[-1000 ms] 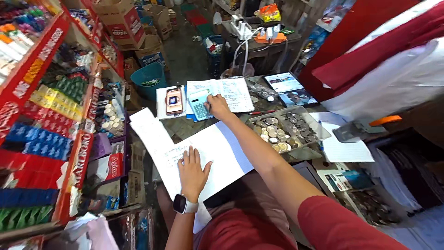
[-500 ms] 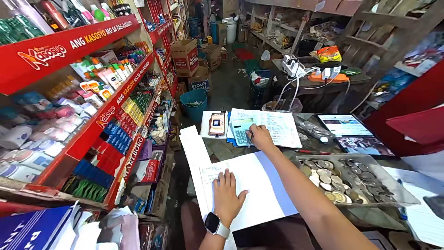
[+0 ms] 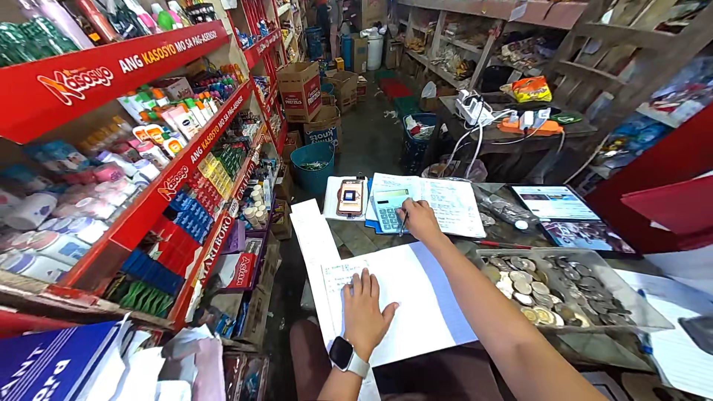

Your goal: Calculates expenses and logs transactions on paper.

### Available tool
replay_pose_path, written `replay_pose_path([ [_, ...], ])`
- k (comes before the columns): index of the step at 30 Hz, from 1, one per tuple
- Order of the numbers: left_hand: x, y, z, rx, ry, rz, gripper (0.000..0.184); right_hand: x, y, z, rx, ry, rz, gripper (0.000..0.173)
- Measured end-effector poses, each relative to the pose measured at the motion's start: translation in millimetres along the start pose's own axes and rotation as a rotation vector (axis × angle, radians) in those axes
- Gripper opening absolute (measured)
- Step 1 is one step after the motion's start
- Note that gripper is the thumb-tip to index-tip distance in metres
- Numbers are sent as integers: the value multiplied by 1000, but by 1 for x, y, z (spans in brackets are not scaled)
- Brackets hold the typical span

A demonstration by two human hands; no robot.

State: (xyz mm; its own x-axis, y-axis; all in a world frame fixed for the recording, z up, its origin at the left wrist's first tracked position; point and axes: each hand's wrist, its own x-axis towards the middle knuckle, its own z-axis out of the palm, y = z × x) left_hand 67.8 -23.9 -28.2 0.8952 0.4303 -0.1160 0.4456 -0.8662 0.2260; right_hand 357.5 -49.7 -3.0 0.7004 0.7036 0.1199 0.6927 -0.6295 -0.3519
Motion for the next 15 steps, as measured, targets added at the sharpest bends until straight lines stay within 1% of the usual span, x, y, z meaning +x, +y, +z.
replay_pose_path([
  [11,0,-1,2,26,35,7,82,0,0,1,18,-4,5,41],
  [15,-1,-2,4,-5,56,14,81,-1,-2,-1,30,-22,8,41],
])
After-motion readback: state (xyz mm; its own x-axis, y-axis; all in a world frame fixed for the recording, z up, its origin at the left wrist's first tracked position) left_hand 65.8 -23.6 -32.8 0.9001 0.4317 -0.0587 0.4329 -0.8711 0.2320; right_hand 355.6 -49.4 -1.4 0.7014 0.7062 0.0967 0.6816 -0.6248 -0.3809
